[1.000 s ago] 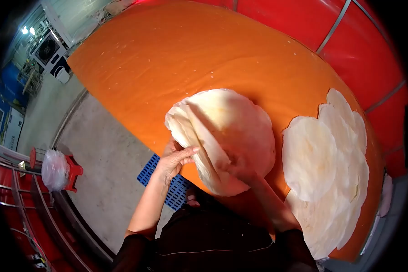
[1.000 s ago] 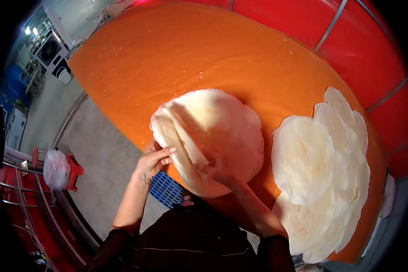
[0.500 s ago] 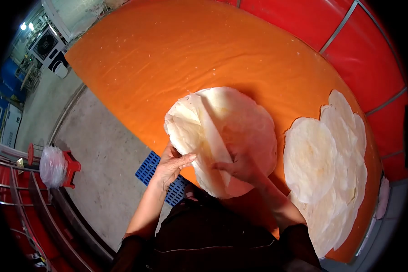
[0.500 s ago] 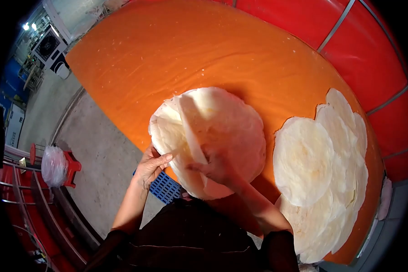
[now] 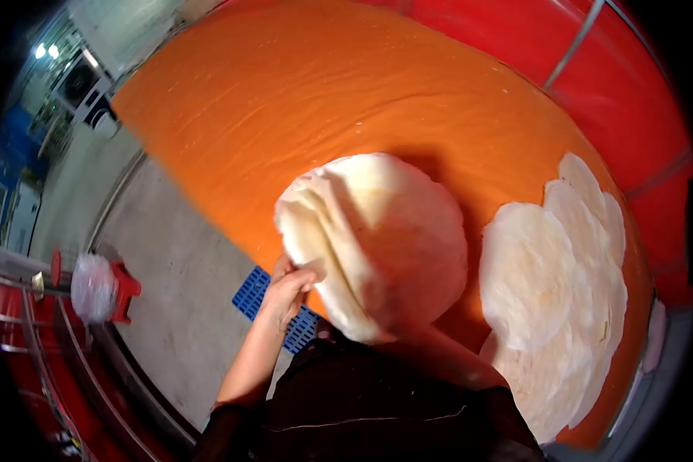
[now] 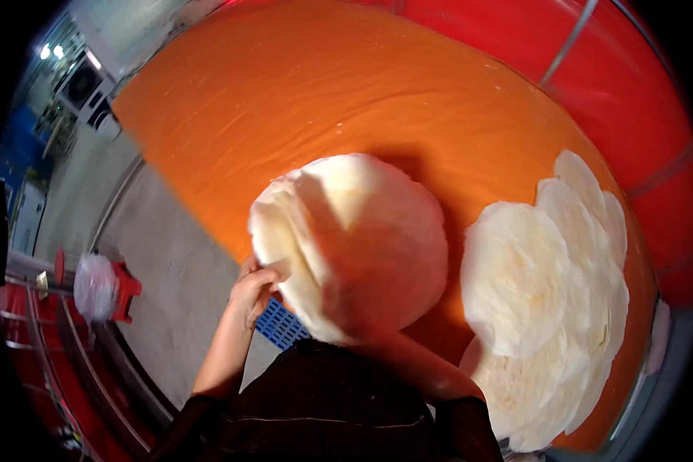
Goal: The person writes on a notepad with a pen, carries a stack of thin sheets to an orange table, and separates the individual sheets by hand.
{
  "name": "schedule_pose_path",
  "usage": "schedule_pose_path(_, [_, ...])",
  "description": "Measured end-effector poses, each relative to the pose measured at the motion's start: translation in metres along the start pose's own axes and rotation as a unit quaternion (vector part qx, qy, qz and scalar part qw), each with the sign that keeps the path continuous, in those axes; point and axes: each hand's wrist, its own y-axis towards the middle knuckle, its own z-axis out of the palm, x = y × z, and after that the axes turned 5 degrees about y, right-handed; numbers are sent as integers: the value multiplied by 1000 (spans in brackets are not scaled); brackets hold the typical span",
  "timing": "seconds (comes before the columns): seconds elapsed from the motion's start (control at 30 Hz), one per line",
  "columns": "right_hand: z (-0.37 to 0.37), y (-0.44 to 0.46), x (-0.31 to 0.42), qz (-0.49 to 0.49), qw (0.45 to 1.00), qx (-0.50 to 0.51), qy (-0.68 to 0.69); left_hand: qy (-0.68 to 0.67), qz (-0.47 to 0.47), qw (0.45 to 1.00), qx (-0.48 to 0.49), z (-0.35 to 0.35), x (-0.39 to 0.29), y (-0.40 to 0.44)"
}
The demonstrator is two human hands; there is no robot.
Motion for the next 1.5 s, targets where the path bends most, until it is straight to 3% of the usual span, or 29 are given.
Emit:
schedule_pose_path(0.07, [12,4,-13,-1,994,-7,-113,63,-9,998,-26,-1,3,-5])
schedule_pose_path(0.1, [15,9,-3,8,979,-5,-204,71,29,996,-34,-12,17,0])
schedule_pose_path(0.17, [6,26,42,15,968,3,-249,46,5,995,-85,-14,18,-2])
schedule_pose_path(0.23, [-14,35,122,-5,967,-16,-256,-18,-60,991,-118,-38,28,1])
schedule_pose_path(0.3, [-35,33,213,-51,957,-70,-278,-14,-68,987,-143,-56,45,4])
schedule_pose_path(0.43, [-80,-10,370,-170,893,-234,-345,-88,-115,981,-131,-56,47,4])
schedule_pose_path(0.47, [-92,-24,399,-191,869,-274,-364,-106,-135,978,-121,-58,43,4])
schedule_pose_path(0.53, [-123,-57,438,-194,811,-362,-416,-194,-156,968,18,-109,52,3])
schedule_pose_path(0.6, [-171,-89,450,-131,729,-444,-504,-342,-159,913,157,-120,49,-2])
schedule_pose_path(0.7, [-277,-105,424,-110,609,-458,-638,-180,-37,972,147,-40,2,-21])
schedule_pose_path(0.73, [-315,-106,413,-117,565,-456,-678,-90,-34,992,81,-3,-16,-25])
schedule_pose_path(0.8, [-224,-59,335,-161,486,-438,-738,36,-20,999,30,26,-24,-16])
schedule_pose_path(0.83, [-206,-38,295,-226,785,-257,-516,83,-10,996,11,34,-22,-10])
schedule_pose_path(0.9, [-160,2,211,8,909,-69,-410,140,6,990,-1,45,-20,0])
schedule_pose_path(0.93, [-127,4,187,-31,884,11,-466,149,-12,989,-11,46,-19,3])
schedule_pose_path(1.0, [-49,4,149,-21,894,101,-435,152,-13,988,-18,49,-20,4])
schedule_pose_path(1.03, [-23,7,141,36,929,110,-351,159,-17,987,-11,48,-20,5])
schedule_pose_path(1.07, [-16,11,134,16,923,118,-366,155,-18,988,-12,46,-20,4])
schedule_pose_path(1.13, [-12,19,125,-27,909,126,-396,148,-22,989,-6,43,-20,4])
schedule_pose_path(1.27, [-19,21,129,86,915,110,-379,124,-17,992,3,38,-17,3])
schedule_pose_path(1.5, [-32,17,109,77,940,68,-326,106,7,994,13,35,-12,3])
